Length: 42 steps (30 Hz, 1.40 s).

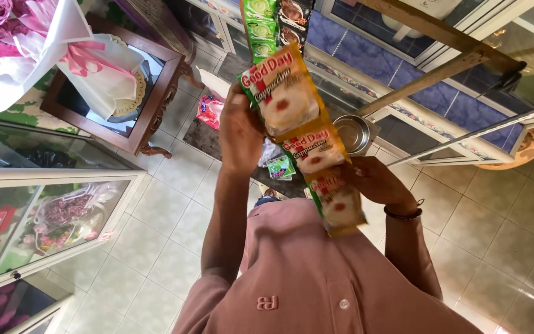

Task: Selecting and organizing various instant drink and snack packets from a shelf.

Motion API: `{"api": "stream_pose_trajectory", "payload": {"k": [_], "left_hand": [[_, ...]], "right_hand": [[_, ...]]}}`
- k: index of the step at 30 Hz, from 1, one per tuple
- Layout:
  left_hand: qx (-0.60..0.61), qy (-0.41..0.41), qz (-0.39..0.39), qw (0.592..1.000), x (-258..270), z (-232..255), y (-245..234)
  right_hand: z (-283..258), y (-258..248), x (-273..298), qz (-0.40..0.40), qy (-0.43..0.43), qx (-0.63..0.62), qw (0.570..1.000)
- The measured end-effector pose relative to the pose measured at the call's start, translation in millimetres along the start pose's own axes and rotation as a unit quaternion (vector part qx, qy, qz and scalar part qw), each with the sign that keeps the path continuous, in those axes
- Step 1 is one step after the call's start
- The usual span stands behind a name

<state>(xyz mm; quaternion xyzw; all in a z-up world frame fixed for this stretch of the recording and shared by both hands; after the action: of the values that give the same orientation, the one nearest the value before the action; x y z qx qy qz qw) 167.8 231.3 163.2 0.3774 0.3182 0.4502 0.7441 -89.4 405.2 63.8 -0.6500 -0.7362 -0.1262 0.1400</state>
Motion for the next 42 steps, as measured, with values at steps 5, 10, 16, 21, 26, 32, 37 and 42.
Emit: {"api": "stream_pose_trajectory", "payload": {"k": [5, 10, 16, 21, 26, 32, 37, 42], "left_hand": [[-0.147, 0.058, 0.006, 0.987, 9.2, -15.2, 29.1], [-0.144, 0.037, 0.013, 0.989, 11.7, -24.4, 50.1], [-0.022, 0.016, 0.082, 0.996, 1.0, -15.2, 58.7], [-0.082, -0.018, 0.108, 0.991, 14.5, -51.9, 29.2], [-0.108, -0.079, 0.108, 0.985, 30.8, -89.0, 6.7], [-0.318, 0.032, -0.004, 0.948, 42.4, -87.7, 29.7], [-0.684, 0.251, -0.044, 0.683, 44.5, -72.8, 50.8], [-0.557, 0.23, -0.053, 0.796, 41.2, -77.7, 24.2]], "right_hand": [[-59.4, 22.7, -4.9, 0.099, -0.131, 0.24, 0.957], [-80.8, 33.5, -16.9, 0.205, -0.322, 0.252, 0.889], [6.4, 30.0, -49.3, 0.186, -0.084, -0.3, 0.932], [-29.2, 39.4, -35.5, 0.014, -0.023, -0.643, 0.766], [-95.3, 39.7, -16.8, -0.112, -0.095, -0.636, 0.757], [-88.2, 27.4, -14.3, 0.013, -0.197, -0.438, 0.877], [-71.3, 26.9, -16.6, 0.105, -0.234, -0.247, 0.934], [-53.6, 22.0, -12.8, 0.125, -0.231, -0.306, 0.915]]}}
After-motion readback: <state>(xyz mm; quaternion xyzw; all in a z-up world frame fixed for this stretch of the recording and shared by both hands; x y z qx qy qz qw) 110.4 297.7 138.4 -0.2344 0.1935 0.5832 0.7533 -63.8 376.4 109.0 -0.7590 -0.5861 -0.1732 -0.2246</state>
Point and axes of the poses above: each hand's wrist, its own x-axis away from the middle knuckle, its own y-axis out of the palm, z = x × y, the point moved 1 cm from there along -x, towards the middle knuckle, and after that the axes turned 2 degrees about y, right-handed, at the moved point
